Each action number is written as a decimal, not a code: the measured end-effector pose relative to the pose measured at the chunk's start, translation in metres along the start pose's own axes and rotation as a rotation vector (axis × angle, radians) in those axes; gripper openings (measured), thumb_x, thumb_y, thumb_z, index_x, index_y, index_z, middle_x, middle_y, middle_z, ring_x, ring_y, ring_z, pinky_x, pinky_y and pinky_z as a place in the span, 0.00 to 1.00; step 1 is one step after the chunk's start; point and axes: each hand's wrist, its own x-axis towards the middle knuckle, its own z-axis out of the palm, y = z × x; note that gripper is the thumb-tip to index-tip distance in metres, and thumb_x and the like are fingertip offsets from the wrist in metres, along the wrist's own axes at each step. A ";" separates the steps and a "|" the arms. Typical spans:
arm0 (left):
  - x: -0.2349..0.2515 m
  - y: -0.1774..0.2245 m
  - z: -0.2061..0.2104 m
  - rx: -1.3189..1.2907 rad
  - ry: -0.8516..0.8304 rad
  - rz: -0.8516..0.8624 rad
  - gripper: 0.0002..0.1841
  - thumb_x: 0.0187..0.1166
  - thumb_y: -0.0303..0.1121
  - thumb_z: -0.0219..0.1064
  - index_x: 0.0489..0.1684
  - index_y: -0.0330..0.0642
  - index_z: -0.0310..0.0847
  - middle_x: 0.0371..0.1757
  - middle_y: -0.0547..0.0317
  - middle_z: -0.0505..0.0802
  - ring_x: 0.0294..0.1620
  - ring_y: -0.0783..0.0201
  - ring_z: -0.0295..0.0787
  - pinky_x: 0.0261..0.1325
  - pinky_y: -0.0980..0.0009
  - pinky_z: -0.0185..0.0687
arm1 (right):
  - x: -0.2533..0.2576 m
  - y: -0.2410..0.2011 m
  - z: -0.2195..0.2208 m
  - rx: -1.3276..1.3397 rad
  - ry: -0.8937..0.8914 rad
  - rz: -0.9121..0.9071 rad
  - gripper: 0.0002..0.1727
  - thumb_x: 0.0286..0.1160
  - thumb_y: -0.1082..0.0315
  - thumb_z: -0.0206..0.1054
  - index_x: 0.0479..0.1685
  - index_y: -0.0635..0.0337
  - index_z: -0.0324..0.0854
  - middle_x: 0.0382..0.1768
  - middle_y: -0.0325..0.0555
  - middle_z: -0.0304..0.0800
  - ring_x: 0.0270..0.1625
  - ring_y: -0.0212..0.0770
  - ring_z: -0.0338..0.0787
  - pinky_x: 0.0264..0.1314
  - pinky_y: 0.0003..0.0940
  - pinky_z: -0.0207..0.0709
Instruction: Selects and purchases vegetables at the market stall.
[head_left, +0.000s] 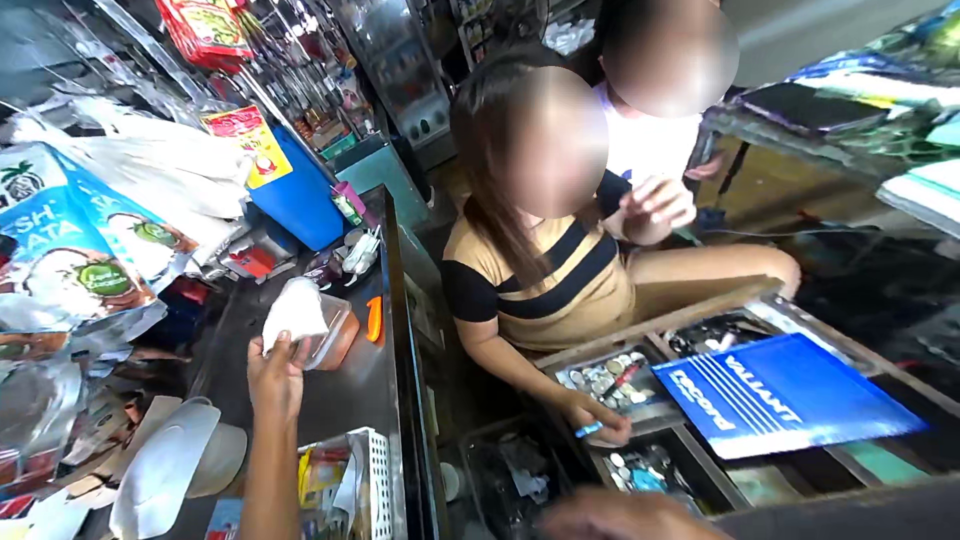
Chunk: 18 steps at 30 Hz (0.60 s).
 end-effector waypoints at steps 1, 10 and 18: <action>-0.005 0.009 -0.004 0.050 -0.081 -0.007 0.08 0.86 0.21 0.50 0.55 0.43 0.62 0.39 0.66 0.90 0.34 0.71 0.93 0.42 0.72 0.94 | 0.021 0.010 0.005 0.166 0.005 0.113 0.17 0.86 0.65 0.61 0.66 0.66 0.82 0.49 0.51 0.94 0.47 0.42 0.95 0.55 0.41 0.88; -0.049 0.055 0.019 0.396 -1.580 -0.065 0.09 0.81 0.36 0.69 0.48 0.40 0.87 0.61 0.59 0.92 0.56 0.78 0.89 0.53 0.81 0.86 | 0.146 0.021 0.059 1.028 0.236 0.563 0.35 0.86 0.52 0.60 0.87 0.50 0.50 0.52 0.55 0.88 0.45 0.48 0.94 0.42 0.44 0.89; 0.159 -0.004 0.080 0.021 -0.366 -0.028 0.17 0.93 0.32 0.45 0.77 0.44 0.63 0.64 0.62 0.89 0.59 0.65 0.91 0.64 0.65 0.86 | 0.092 0.045 0.045 0.660 0.195 0.545 0.36 0.73 0.66 0.72 0.81 0.64 0.62 0.60 0.53 0.85 0.56 0.39 0.89 0.63 0.41 0.85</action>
